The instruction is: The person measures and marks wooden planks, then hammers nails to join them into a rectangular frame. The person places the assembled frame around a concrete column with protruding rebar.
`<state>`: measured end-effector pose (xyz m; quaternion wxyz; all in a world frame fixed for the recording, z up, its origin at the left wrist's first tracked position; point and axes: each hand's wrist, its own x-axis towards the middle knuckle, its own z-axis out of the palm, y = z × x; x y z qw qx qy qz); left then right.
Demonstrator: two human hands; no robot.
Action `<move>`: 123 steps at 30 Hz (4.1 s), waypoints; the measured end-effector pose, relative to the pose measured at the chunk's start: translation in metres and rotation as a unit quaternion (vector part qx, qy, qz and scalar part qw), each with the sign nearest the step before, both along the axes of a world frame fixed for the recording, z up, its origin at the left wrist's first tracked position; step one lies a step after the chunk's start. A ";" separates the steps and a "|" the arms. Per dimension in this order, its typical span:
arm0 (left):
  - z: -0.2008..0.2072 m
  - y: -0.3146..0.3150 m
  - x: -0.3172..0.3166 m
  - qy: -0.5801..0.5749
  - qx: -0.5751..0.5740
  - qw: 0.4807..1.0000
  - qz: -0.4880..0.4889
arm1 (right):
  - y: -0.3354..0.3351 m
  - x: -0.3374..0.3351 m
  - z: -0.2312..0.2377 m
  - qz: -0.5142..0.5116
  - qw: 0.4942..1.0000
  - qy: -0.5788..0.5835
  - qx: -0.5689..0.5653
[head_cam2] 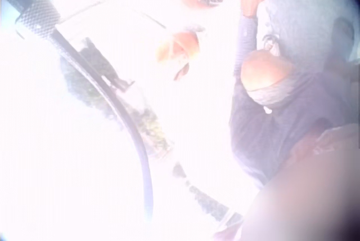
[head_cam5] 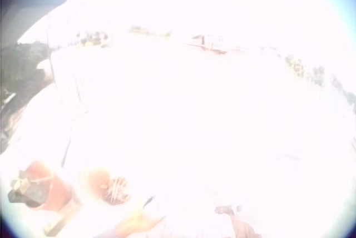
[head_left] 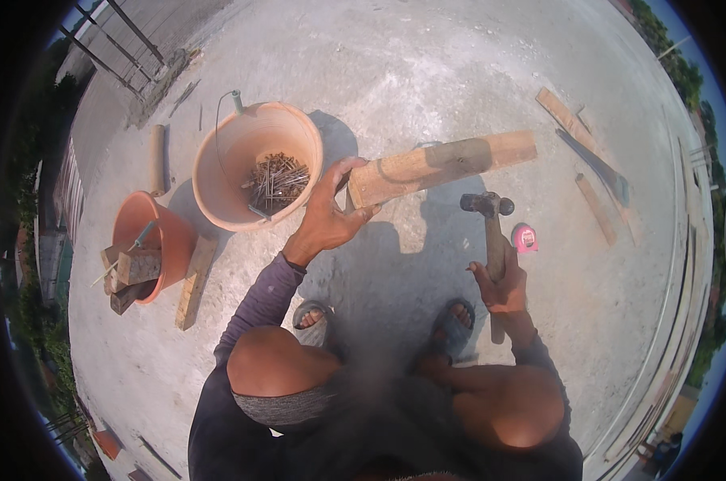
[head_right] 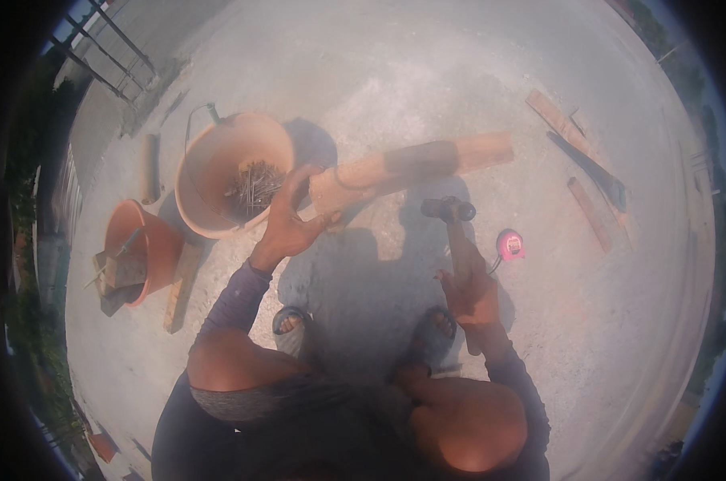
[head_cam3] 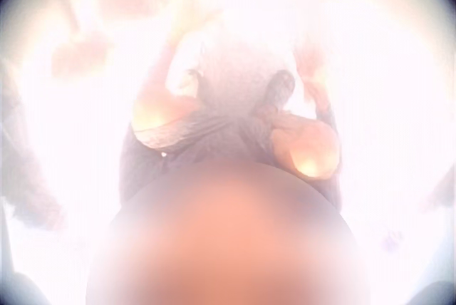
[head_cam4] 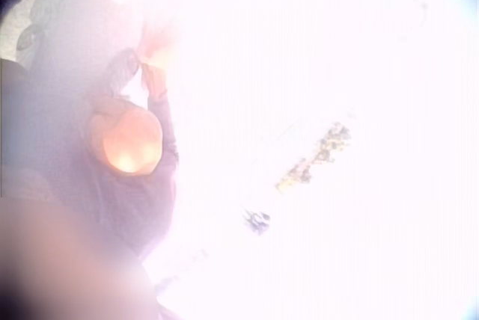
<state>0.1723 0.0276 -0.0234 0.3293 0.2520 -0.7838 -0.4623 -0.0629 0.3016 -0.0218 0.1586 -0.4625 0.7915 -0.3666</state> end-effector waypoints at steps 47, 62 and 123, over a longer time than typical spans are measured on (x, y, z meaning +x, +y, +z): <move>0.015 0.045 0.363 -0.031 -0.150 0.676 0.721 | -0.151 -0.037 0.014 -0.127 0.829 -0.518 -0.170; 0.012 0.049 0.368 -0.182 -0.071 0.754 0.627 | -0.166 -0.104 -0.017 0.244 0.951 -0.131 -0.138; -0.184 0.011 0.630 0.274 0.304 0.660 0.630 | -0.235 -0.052 0.022 -0.063 0.924 -0.364 -0.096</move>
